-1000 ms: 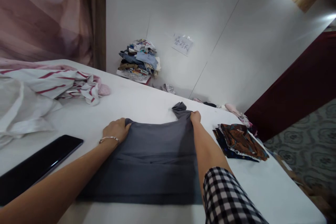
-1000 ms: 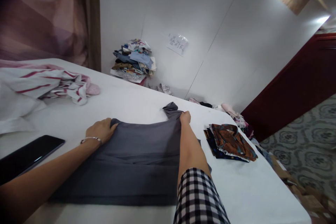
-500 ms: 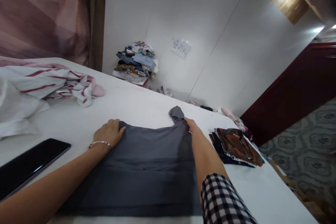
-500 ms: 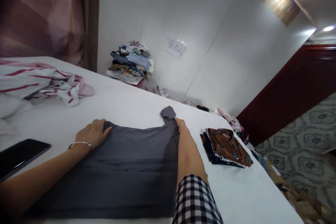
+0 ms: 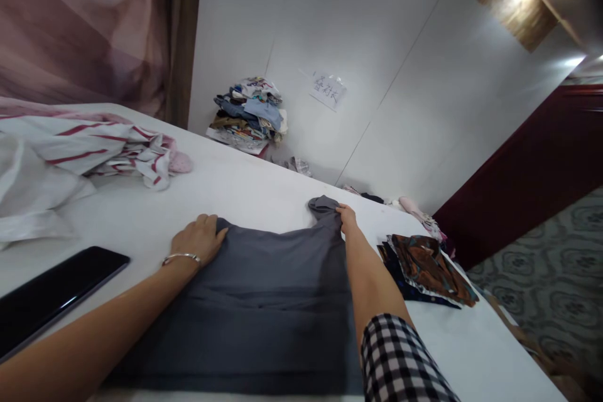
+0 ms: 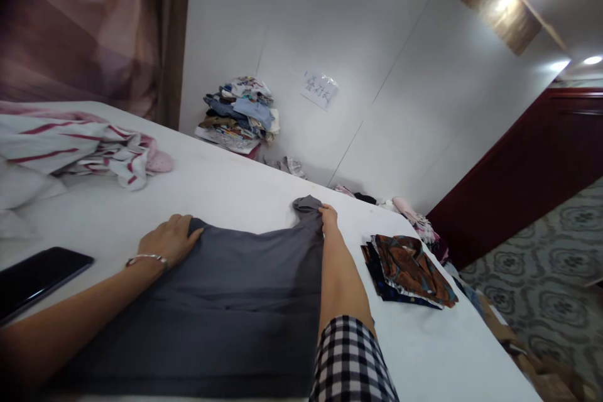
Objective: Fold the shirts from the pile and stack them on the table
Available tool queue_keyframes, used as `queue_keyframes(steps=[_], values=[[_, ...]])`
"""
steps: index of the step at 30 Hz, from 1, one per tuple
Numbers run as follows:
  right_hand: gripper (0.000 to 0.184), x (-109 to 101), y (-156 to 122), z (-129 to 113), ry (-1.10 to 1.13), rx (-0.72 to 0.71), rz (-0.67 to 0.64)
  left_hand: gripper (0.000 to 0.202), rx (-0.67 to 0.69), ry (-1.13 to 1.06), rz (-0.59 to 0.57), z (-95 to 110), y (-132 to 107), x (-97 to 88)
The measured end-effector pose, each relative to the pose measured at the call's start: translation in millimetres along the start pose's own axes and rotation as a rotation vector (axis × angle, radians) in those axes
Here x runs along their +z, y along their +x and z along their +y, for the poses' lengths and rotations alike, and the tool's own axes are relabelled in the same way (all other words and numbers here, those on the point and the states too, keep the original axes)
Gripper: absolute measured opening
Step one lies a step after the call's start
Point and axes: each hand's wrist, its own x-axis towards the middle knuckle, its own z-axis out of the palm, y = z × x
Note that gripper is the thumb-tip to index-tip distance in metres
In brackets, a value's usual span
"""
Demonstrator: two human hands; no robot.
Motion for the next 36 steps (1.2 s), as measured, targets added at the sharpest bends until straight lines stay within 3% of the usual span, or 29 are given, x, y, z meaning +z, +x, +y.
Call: queue_keyframes(steps=[6,9,13,16,21,25,28,31,36], values=[[0.015,-2.7,-19.2,-34.8,0.090,-0.016,0.065,0.048,0.001,-0.002,0.009,1.6,-1.2,0.0],[0.022,-2.3,-48.9,-49.0,0.142,-0.116,0.054,0.048,-0.001,-0.004,0.009,4.3,-2.5,-2.2],[0.023,-11.6,-102.5,-54.0,0.178,-0.293,-0.090,0.053,-0.010,-0.025,0.016,6.9,-2.7,-2.4],[0.023,-20.3,-128.2,-51.8,0.203,-0.244,-0.112,0.061,-0.009,-0.063,0.030,6.8,-0.8,0.1],[0.022,-25.1,-126.7,-54.2,0.374,-0.123,0.043,0.063,0.013,-0.185,-0.017,1.7,4.6,0.9],[0.019,-30.3,-122.3,-66.5,0.484,-0.130,0.124,0.056,-0.055,-0.376,-0.062,-4.2,10.2,-11.4],[0.019,-47.9,-133.3,-74.4,0.533,-0.163,0.127,0.039,-0.079,-0.441,-0.088,-6.4,11.5,-28.1],[0.021,-80.0,-158.4,-70.1,0.583,-0.211,0.126,0.033,-0.042,-0.524,-0.057,-11.1,1.0,-43.1],[0.022,-131.6,-217.9,-28.3,0.578,-0.158,0.118,0.020,0.284,-0.658,-0.063,-33.4,-44.9,-40.4]])
